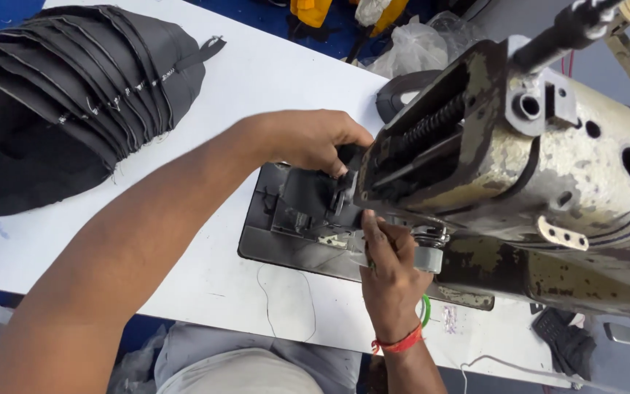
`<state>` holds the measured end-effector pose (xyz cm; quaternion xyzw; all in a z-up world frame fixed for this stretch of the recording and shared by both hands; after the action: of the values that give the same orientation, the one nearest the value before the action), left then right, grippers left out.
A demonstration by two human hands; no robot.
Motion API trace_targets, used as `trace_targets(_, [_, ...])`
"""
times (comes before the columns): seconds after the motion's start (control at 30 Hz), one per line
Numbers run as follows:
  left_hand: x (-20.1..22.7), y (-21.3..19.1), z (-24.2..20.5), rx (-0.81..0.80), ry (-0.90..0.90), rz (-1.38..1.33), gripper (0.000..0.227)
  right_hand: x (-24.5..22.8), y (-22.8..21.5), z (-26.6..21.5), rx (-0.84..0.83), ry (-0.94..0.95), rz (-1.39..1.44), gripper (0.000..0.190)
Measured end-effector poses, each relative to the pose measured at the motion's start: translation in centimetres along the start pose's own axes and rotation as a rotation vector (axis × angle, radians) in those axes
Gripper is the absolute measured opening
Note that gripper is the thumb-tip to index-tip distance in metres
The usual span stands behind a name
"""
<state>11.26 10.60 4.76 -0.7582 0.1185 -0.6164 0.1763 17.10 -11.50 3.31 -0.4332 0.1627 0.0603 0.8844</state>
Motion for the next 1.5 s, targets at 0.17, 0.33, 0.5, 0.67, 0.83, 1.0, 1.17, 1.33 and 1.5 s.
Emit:
trace_targets(0.17, [0.3,-0.6,0.0,0.052,-0.008,0.042,0.041,-0.2,0.0,1.1,0.014,-0.033,-0.05,0.047])
trace_targets(0.33, [-1.6,-1.0,0.1,0.181,0.229,0.155,0.048,0.7,0.5,-3.5,-0.067,0.157,0.146,0.035])
trace_targets(0.5, [1.9,0.1,-2.3,0.179,-0.003,0.223,0.037,2.6,2.1,-8.6,-0.256,0.444,0.311,0.026])
trace_targets(0.67, [1.3,1.3,-4.9,0.641,0.195,0.213,0.041,8.6,1.8,-11.4,-0.029,0.319,0.142,0.017])
trace_targets(0.83, [-2.1,0.4,-13.4,1.074,0.224,0.377,0.039,13.2,1.6,-7.7,-0.142,0.443,-0.065,0.019])
trace_targets(1.0, [-10.3,-2.4,-27.7,1.389,-0.083,0.908,0.04,17.6,4.5,-8.5,-0.317,0.221,-0.047,0.033])
trace_targets(1.17, [-22.1,-1.9,-39.2,1.393,-0.907,1.032,0.078,16.7,4.1,-8.1,-0.435,0.299,-0.307,0.019])
trace_targets(1.33, [-21.3,1.7,-40.5,1.373,-0.956,0.887,0.073,10.0,0.3,-5.7,-0.029,0.151,-0.083,0.014])
trace_targets(1.5, [-23.0,3.0,-45.0,1.403,-0.922,0.932,0.044,7.4,-0.7,-5.0,0.005,0.581,0.153,0.023])
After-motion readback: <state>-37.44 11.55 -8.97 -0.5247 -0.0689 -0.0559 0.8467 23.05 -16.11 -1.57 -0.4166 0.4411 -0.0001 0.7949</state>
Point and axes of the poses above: each hand's wrist, its own z-axis towards the middle knuckle, its own y-axis out of the palm, x = y × z, the point moved 4 cm from there along z, towards the middle knuckle, and after that the axes turned 4 degrees about z, right-handed, at the moved point
